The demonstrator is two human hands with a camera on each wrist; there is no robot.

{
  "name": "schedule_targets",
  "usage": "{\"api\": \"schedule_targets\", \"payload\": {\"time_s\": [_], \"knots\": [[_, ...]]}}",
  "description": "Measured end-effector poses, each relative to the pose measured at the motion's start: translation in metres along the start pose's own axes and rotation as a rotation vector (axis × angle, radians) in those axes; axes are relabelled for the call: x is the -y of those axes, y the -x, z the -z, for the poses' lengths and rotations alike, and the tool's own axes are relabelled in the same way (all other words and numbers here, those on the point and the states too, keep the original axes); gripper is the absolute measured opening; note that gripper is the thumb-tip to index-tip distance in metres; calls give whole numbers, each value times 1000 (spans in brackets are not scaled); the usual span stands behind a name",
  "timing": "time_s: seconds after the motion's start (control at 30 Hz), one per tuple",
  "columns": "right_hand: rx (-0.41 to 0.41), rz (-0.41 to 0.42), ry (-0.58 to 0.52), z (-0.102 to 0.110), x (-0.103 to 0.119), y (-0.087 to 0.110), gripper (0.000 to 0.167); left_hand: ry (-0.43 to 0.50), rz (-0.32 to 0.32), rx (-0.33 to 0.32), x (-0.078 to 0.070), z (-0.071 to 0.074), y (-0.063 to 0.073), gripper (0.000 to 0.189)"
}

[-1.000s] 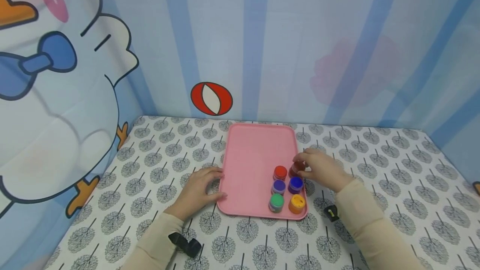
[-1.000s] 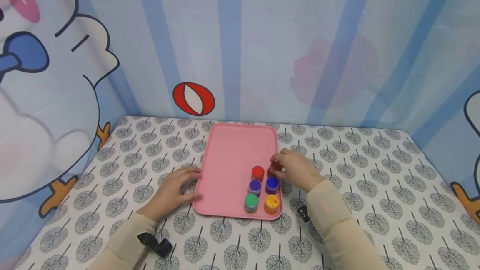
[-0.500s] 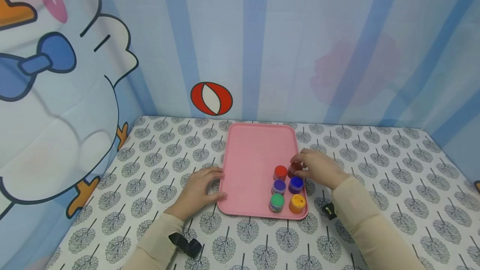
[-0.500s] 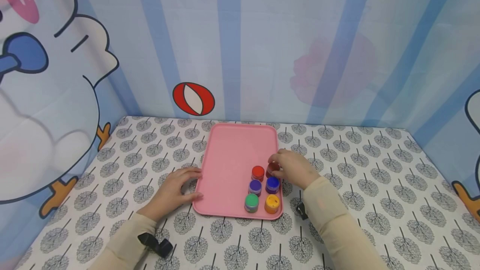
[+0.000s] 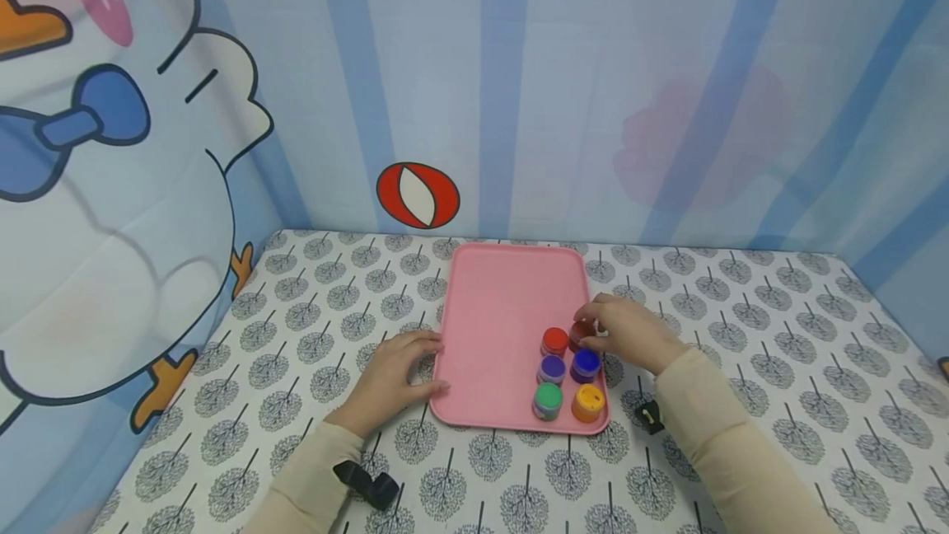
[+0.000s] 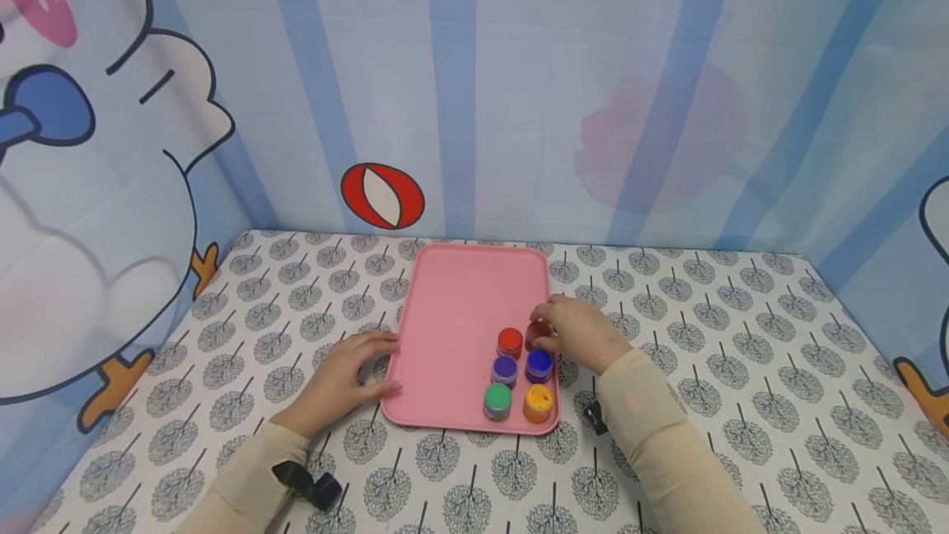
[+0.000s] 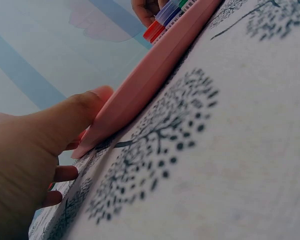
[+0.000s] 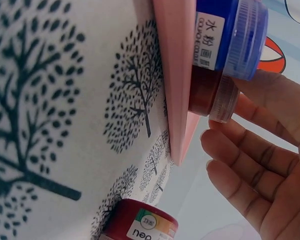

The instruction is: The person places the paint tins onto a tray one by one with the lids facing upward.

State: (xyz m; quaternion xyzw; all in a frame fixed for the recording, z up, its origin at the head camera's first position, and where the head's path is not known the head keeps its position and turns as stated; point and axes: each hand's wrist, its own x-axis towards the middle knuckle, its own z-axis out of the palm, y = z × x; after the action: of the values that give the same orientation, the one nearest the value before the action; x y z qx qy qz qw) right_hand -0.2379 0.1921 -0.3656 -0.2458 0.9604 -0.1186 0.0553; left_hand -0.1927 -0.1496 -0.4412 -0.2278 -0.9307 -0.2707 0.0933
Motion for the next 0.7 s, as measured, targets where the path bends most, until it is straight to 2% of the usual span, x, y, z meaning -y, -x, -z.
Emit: {"api": "schedule_targets", "payload": {"time_s": [0.7], "knots": [[-76,23,10,0,-6,4,34,1,-20,-22,1,-1,1,53]]}}
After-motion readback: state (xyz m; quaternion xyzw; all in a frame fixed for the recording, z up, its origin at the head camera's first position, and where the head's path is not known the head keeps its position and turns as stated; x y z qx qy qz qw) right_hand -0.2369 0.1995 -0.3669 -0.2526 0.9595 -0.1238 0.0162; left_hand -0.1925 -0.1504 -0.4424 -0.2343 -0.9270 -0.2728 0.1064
